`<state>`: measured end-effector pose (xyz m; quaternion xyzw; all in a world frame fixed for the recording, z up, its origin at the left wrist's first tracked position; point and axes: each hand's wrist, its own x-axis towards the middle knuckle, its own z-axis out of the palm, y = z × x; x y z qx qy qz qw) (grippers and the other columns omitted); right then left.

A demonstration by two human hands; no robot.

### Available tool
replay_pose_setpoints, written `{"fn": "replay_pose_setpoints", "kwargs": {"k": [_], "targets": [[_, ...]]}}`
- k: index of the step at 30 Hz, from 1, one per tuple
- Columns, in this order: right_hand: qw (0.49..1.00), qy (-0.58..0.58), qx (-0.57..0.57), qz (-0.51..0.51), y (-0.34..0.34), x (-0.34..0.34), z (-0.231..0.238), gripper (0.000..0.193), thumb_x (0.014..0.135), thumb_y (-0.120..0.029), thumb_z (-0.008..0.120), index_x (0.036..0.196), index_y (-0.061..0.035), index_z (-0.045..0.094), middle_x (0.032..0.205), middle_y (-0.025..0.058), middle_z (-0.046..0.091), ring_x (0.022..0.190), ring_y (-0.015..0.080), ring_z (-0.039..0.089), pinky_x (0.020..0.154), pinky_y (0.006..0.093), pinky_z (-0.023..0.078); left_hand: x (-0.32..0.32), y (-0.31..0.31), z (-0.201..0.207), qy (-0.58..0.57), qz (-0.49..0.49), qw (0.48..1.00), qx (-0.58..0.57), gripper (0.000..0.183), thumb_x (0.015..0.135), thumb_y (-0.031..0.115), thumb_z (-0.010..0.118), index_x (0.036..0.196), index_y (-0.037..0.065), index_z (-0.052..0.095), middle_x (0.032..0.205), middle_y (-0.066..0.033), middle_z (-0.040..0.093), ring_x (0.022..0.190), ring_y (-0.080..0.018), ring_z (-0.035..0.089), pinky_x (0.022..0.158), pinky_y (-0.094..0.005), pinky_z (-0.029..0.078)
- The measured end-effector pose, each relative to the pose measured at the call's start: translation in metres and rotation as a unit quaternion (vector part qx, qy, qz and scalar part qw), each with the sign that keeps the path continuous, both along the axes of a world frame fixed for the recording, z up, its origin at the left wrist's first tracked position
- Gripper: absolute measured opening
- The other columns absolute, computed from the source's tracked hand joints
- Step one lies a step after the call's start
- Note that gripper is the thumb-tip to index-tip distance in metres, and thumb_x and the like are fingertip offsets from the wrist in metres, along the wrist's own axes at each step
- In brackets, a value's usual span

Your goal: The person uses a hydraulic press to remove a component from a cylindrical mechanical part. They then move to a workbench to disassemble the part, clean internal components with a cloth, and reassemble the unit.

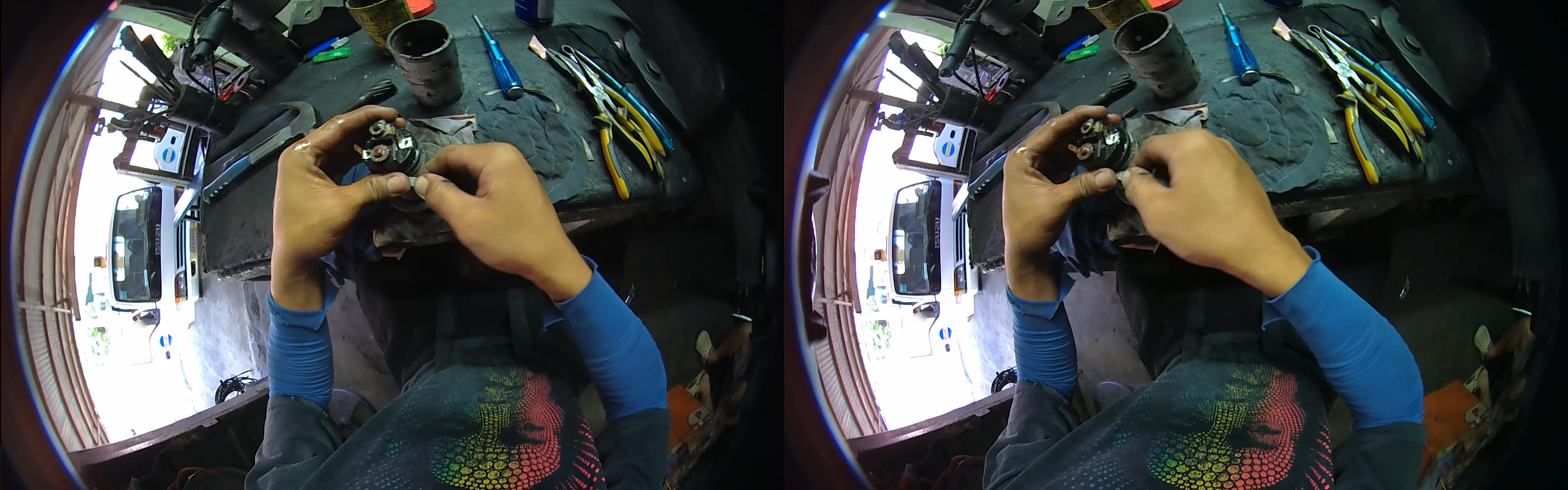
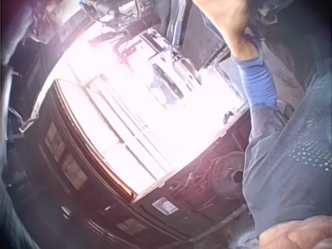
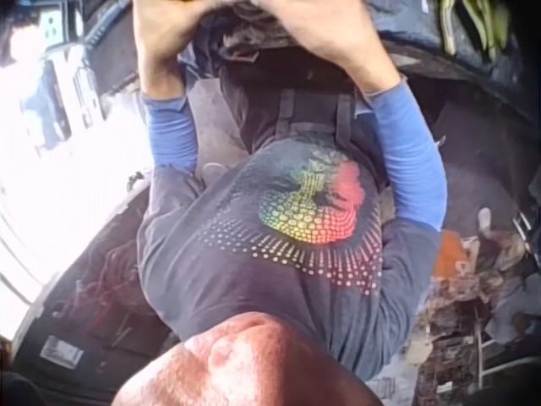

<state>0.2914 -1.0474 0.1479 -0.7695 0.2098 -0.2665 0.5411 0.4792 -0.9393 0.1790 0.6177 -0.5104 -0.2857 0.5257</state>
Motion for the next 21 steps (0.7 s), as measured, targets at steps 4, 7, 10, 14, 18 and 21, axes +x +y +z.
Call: {"fn": "replay_pose_setpoints", "kwargs": {"k": [4, 7, 10, 14, 18, 21], "targets": [[0.958, 0.01, 0.278, 0.064, -0.011, -0.002, 0.0, 0.025, 0.097, -0.019, 0.074, 0.094, 0.0059, 0.079, 0.075, 0.0048, 0.071, 0.067, 0.0093, 0.061, 0.062, 0.0308, 0.051, 0.003, 0.0, 0.0, -0.03, -0.009, 0.999, -0.004, 0.069, 0.074, -0.001, 0.094, 0.138, -0.003, 0.068, 0.131, -0.0155, 0.074, 0.117, -0.0202, 0.072, 0.107, -0.0364, 0.057], [0.955, 0.026, 0.29, 0.064, -0.012, -0.001, 0.004, 0.026, 0.097, -0.019, 0.073, 0.094, 0.006, 0.079, 0.077, 0.0057, 0.073, 0.067, 0.0107, 0.063, 0.063, 0.0312, 0.051, 0.004, 0.001, -0.001, -0.009, -0.007, 1.0, -0.007, 0.069, 0.074, 0.001, 0.095, 0.137, -0.003, 0.068, 0.13, -0.0154, 0.074, 0.118, -0.0204, 0.072, 0.107, -0.0366, 0.057], [0.999, 0.016, -0.048, -0.014, 0.004, -0.002, 0.002, 0.022, 0.099, -0.017, 0.072, 0.103, 0.0053, 0.075, 0.08, 0.0117, 0.074, 0.073, 0.018, 0.069, 0.068, 0.036, 0.053, 0.002, -0.001, 0.002, -0.01, 0.0, 1.0, 0.008, 0.07, 0.073, 0.001, 0.096, 0.137, -0.004, 0.068, 0.13, -0.0152, 0.075, 0.118, -0.0207, 0.072, 0.107, -0.037, 0.057], [0.995, -0.015, -0.085, -0.057, 0.009, 0.001, 0.005, 0.023, 0.092, -0.018, 0.071, 0.097, 0.0042, 0.076, 0.085, 0.0269, 0.072, 0.08, 0.0461, 0.071, 0.071, 0.0496, 0.055, 0.001, 0.0, 0.006, -0.03, -0.001, 0.999, 0.012, 0.067, 0.074, 0.001, 0.095, 0.136, -0.004, 0.069, 0.129, -0.0139, 0.075, 0.118, -0.0202, 0.071, 0.107, -0.0362, 0.057], [0.973, 0.009, 0.224, 0.057, -0.011, 0.0, 0.004, 0.023, 0.098, -0.016, 0.073, 0.102, 0.0068, 0.077, 0.078, 0.0079, 0.072, 0.068, 0.0133, 0.062, 0.065, 0.0332, 0.052, -0.002, 0.001, 0.005, -0.031, 0.005, 1.0, 0.004, 0.067, 0.073, -0.001, 0.095, 0.135, -0.003, 0.07, 0.127, -0.0117, 0.076, 0.117, -0.0189, 0.071, 0.108, -0.0364, 0.055], [0.945, 0.056, 0.314, 0.076, -0.016, -0.002, 0.011, 0.022, 0.099, -0.014, 0.072, 0.102, 0.0075, 0.077, 0.081, 0.0025, 0.071, 0.069, 0.0102, 0.06, 0.065, 0.0309, 0.052, -0.002, 0.002, 0.005, -0.022, 0.004, 1.0, 0.006, 0.067, 0.073, 0.0, 0.095, 0.135, -0.002, 0.07, 0.126, -0.0107, 0.076, 0.117, -0.0179, 0.071, 0.108, -0.0356, 0.055]]}}
